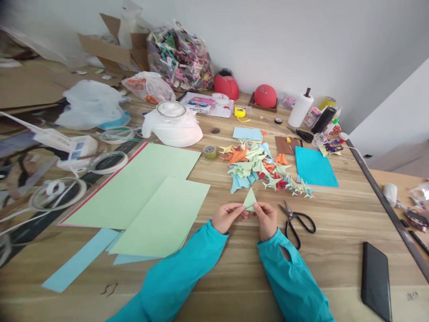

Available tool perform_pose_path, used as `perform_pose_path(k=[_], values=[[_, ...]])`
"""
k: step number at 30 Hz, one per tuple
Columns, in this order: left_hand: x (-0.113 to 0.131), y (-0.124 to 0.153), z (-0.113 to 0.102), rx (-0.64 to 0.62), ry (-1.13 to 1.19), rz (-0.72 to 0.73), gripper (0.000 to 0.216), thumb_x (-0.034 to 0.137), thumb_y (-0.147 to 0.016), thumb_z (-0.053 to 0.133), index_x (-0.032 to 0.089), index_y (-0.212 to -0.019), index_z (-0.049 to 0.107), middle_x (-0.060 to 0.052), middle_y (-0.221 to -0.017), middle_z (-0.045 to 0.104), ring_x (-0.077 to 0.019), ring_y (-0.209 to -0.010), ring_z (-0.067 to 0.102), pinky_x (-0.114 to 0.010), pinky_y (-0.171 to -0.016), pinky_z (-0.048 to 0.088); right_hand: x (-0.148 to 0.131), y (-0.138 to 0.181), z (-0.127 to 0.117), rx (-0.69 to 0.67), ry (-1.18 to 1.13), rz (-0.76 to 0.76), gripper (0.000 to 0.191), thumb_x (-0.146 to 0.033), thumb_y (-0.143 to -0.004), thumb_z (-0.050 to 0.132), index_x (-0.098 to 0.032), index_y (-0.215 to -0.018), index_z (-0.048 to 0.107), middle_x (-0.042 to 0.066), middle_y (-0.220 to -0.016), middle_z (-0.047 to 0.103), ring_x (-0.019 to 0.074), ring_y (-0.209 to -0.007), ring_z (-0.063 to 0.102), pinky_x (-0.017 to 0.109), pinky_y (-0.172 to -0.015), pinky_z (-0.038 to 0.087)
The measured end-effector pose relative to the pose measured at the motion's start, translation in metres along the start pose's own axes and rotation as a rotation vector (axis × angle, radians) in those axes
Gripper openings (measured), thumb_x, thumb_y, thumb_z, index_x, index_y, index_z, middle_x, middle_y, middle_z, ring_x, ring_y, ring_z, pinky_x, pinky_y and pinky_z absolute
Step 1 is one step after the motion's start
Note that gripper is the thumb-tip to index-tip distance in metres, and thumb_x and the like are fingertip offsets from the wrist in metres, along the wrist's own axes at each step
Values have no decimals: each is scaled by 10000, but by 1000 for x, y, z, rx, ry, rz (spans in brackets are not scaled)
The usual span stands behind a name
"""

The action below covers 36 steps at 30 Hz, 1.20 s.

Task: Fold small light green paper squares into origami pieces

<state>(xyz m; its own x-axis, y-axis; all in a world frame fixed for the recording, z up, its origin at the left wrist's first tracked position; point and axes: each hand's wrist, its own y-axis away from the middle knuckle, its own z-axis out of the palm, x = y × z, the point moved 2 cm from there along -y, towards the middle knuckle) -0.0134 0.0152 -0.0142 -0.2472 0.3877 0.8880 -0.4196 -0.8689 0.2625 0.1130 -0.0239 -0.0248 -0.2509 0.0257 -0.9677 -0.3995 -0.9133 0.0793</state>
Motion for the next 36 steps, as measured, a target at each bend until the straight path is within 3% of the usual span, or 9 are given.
perform_pose_path(k=[8,15,23,36], values=[[1,1,2,-38,-11,-17,453,515,-541,714,89,-684,661,-74,-597,672,-135,-490,590,-248,-474,492,2,0,-2,42,100,-15,233,-389,-690,648,-157,-697,665,11,-553,619,125,-506,518,264,-522,433],[-1,2,4,-59,-66,-43,384,455,-542,736,89,-618,650,-64,-572,660,-120,-469,570,-224,-431,463,-4,2,2,-27,70,-29,190,-353,-700,645,-169,-665,673,-11,-516,606,122,-482,518,261,-509,427],[-3,1,3,-33,-84,-44,408,484,-549,719,89,-608,636,-72,-557,657,-125,-458,576,-223,-419,463,-5,4,4,-2,78,3,165,-315,-616,715,-166,-666,667,-6,-545,629,125,-492,531,266,-506,442],[-1,0,1,-151,-170,-127,422,498,-556,707,86,-592,625,-56,-511,623,-118,-401,556,-209,-347,424,-2,2,1,7,85,-7,192,-318,-597,731,-158,-673,656,1,-584,645,120,-498,542,261,-503,466]])
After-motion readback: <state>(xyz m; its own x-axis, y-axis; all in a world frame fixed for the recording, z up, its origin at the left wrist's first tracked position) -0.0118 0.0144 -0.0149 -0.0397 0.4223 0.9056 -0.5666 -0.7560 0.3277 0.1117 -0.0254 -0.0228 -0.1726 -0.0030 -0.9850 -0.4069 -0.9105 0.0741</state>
